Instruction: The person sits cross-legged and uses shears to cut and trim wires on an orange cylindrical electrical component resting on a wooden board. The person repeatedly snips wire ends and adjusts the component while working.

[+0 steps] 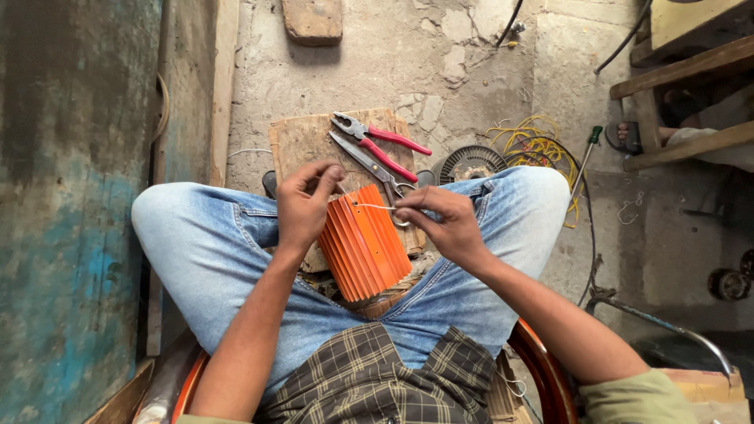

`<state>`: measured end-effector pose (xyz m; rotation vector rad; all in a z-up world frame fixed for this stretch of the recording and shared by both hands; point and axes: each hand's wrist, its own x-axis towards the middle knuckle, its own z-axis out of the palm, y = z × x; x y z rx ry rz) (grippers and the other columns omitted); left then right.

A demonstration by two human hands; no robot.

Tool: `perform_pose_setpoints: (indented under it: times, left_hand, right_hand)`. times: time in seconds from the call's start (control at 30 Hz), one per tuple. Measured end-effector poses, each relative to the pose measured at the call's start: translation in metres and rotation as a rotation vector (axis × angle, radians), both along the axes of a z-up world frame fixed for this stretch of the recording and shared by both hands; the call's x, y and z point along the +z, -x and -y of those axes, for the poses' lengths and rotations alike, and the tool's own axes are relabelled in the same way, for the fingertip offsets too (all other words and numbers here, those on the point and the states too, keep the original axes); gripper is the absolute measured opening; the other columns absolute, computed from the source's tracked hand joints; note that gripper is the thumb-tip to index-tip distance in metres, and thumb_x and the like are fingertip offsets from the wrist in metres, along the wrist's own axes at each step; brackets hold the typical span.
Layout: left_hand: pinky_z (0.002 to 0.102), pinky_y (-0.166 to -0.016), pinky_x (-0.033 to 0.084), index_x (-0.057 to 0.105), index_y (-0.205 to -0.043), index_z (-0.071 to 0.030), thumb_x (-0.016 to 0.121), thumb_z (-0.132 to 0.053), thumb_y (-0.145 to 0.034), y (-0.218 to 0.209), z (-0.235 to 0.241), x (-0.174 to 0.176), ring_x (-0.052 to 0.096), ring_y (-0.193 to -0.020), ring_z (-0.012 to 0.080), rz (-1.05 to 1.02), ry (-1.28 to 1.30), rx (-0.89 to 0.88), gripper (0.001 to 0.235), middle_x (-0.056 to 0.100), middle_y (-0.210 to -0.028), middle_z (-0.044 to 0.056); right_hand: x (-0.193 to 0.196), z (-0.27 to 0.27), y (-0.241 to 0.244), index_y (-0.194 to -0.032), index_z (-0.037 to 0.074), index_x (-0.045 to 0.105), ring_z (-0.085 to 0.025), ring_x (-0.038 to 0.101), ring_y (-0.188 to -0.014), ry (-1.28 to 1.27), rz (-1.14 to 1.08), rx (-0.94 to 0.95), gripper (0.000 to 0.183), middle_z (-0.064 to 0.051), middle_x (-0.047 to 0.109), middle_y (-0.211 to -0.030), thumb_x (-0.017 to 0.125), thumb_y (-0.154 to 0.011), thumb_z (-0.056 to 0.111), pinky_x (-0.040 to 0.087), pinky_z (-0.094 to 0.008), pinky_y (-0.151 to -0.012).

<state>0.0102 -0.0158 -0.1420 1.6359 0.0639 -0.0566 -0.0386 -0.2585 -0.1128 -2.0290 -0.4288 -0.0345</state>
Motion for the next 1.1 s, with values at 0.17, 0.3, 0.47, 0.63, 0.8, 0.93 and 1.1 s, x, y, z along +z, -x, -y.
perform_pose_setpoints:
  times: [0.17,0.3,0.47,0.63,0.8,0.93,1.1]
  left_hand:
    - [0.038,-0.081,0.055,0.056,-0.122,-0.004,0.068,0.0,-0.1,0.018,0.004,0.002,0.062,-0.097,0.0228,0.825,-0.425,0.111,0.025,0.057,-0.109,0.01]
    - [0.042,-0.078,0.051,0.061,-0.109,-0.011,0.071,0.001,-0.09,0.049,0.017,0.016,0.06,-0.092,0.0261,1.087,-0.4,-0.12,0.025,0.055,-0.102,0.008]
    - [0.037,-0.081,0.056,0.068,-0.114,-0.006,0.073,-0.001,-0.093,0.037,0.019,0.025,0.068,-0.095,0.0257,0.718,-0.203,-0.327,0.023,0.067,-0.104,0.01]
    - [0.033,-0.076,0.055,0.074,-0.111,-0.006,0.075,-0.003,-0.09,0.032,0.015,0.02,0.069,-0.087,0.0217,0.476,-0.097,-0.409,0.021,0.07,-0.095,0.009]
    - [0.033,-0.084,0.058,0.074,-0.113,-0.007,0.074,-0.003,-0.095,0.033,0.014,0.013,0.073,-0.097,0.0203,0.4,-0.09,-0.266,0.018,0.074,-0.104,0.008]
    - [0.032,-0.086,0.06,0.074,-0.117,-0.009,0.073,-0.004,-0.095,0.028,0.013,0.015,0.074,-0.099,0.0199,0.416,-0.104,-0.308,0.022,0.074,-0.108,0.007]
    - [0.038,-0.098,0.056,0.074,-0.119,-0.01,0.072,-0.002,-0.092,0.028,0.015,0.021,0.068,-0.115,0.0251,0.589,-0.196,-0.365,0.028,0.071,-0.122,0.008]
  right_hand:
    - [0.013,0.001,0.012,-0.098,0.003,0.074,-0.015,0.076,-0.087,-0.107,-0.068,0.031,0.01,-0.009,0.077,-0.098,0.079,-0.089,0.005,0.061,-0.029,-0.076]
    - [0.022,-0.011,0.012,-0.097,0.003,0.068,-0.019,0.074,-0.089,-0.075,0.161,0.059,0.018,-0.01,0.074,-0.099,0.082,-0.086,0.002,0.059,-0.031,-0.077]
    - [0.038,-0.009,0.013,-0.097,0.003,0.068,-0.018,0.075,-0.086,0.009,0.303,0.024,0.02,-0.011,0.074,-0.098,0.084,-0.085,0.002,0.059,-0.03,-0.071]
    - [0.038,0.005,0.009,-0.097,0.002,0.069,-0.015,0.074,-0.084,-0.038,0.174,-0.09,0.012,-0.01,0.073,-0.096,0.08,-0.091,0.001,0.061,-0.028,-0.07]
    - [0.0,0.017,-0.018,-0.105,0.002,0.073,-0.019,0.073,-0.087,0.017,-0.107,-0.224,0.011,-0.009,0.073,-0.095,0.069,-0.101,0.011,0.059,-0.032,-0.077]
    - [-0.046,0.012,-0.026,-0.125,0.005,0.061,-0.034,0.064,-0.1,0.773,0.022,0.116,0.051,-0.016,0.065,-0.104,0.079,-0.083,0.026,0.054,-0.042,-0.082]
    - [-0.079,0.0,-0.016,-0.153,0.003,0.039,-0.038,0.064,-0.106,0.913,0.148,0.165,0.077,-0.021,0.058,-0.125,0.073,-0.086,0.02,0.055,-0.044,-0.086]
